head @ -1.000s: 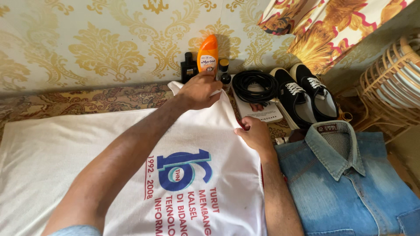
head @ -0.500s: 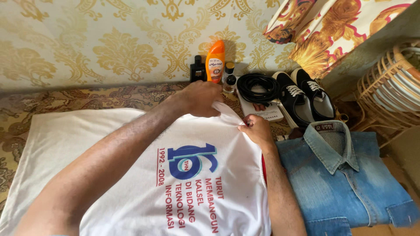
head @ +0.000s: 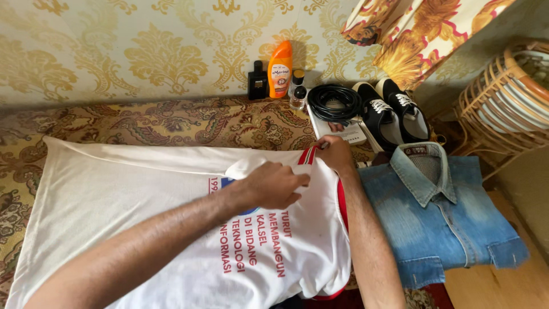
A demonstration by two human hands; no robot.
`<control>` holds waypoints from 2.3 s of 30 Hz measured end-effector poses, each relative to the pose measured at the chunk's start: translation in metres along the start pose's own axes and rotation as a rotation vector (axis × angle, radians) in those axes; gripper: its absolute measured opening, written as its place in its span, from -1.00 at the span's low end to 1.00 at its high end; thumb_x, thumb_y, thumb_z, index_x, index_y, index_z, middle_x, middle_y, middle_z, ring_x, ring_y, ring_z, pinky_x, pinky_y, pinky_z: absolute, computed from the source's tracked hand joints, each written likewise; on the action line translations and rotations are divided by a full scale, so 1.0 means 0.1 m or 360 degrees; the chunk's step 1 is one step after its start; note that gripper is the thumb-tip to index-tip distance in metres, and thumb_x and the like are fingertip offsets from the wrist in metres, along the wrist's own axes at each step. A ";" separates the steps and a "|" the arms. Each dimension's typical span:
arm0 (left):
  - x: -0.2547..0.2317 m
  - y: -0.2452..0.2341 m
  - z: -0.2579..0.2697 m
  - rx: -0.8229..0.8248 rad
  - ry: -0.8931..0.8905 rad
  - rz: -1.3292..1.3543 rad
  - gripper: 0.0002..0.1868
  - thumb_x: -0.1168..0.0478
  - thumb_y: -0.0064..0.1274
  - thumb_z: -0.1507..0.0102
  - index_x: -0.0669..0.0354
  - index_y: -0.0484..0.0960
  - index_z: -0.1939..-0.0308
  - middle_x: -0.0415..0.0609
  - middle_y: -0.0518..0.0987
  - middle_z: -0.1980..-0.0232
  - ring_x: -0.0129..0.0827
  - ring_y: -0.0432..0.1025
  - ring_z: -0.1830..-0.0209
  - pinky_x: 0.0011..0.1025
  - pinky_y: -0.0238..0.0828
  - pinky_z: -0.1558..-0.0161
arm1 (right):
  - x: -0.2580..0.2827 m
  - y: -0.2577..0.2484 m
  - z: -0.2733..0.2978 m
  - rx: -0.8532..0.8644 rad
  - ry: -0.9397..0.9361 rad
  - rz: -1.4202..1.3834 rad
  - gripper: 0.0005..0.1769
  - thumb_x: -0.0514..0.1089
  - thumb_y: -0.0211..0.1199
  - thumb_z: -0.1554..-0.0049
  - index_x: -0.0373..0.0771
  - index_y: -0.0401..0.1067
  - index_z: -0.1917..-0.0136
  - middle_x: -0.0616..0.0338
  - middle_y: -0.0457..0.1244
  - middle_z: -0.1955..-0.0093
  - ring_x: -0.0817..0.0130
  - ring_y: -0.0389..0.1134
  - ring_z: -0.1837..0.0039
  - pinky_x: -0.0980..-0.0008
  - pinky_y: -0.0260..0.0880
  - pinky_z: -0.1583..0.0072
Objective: The person folds a white shirt with a red collar on a bed. They smooth the fabric by hand, fold the sides and sleeves inward, and place the shirt onto a folded pair of jeans.
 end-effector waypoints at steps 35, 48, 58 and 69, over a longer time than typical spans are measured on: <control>-0.65 0.95 0.37 -0.0162 0.0099 -0.0169 -0.78 0.11 0.20 -0.19 0.17 0.68 0.21 0.03 0.59 0.10 -0.11 0.51 -0.02 -0.11 0.47 -0.01 | 0.12 0.09 0.29 -0.0569 -0.0591 0.0227 -0.75 -0.38 0.38 0.06 -0.13 0.70 0.13 -0.03 0.43 0.09 0.05 0.43 -0.07 0.15 0.43 -0.16; 0.40 0.58 1.87 -0.0902 -0.0366 0.0045 -0.81 0.17 0.19 -0.21 0.11 0.67 0.14 0.03 0.62 0.05 -0.04 0.46 -0.06 -0.09 0.38 -0.13 | 0.83 0.06 0.53 -0.0322 -0.0752 0.0892 -0.68 -0.27 0.29 -0.06 -0.15 0.59 -0.11 0.05 0.41 0.01 -0.01 0.42 -0.06 0.01 0.42 -0.05; 1.39 0.35 3.47 -0.1024 -0.1220 -0.0054 -0.69 0.04 0.14 -0.27 0.05 0.63 -0.03 0.02 0.46 -0.26 -0.08 0.24 -0.38 -0.02 0.14 -0.32 | 2.45 1.35 1.14 0.0332 -0.1292 0.0467 -0.56 -0.01 0.46 -0.04 -0.17 0.52 -0.16 0.09 0.39 -0.12 0.09 0.35 -0.17 0.00 0.32 -0.17; 2.68 0.08 3.93 -0.1734 -0.1794 0.0528 -0.51 -0.06 0.20 -0.27 0.24 0.56 -0.08 0.11 0.62 0.04 -0.11 0.59 0.14 -0.19 0.54 0.06 | 3.07 2.26 1.36 -0.0132 -0.1587 0.0724 -0.71 -0.11 0.36 -0.09 -0.12 0.49 -0.10 0.22 0.24 -0.10 0.18 0.27 -0.14 0.03 0.27 -0.08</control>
Point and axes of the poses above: each hand's wrist, its own z-axis away from the middle knuckle, its own y-axis out of the palm, x = y × z, the point moved 2 cm from there along -z, towards the middle knuckle
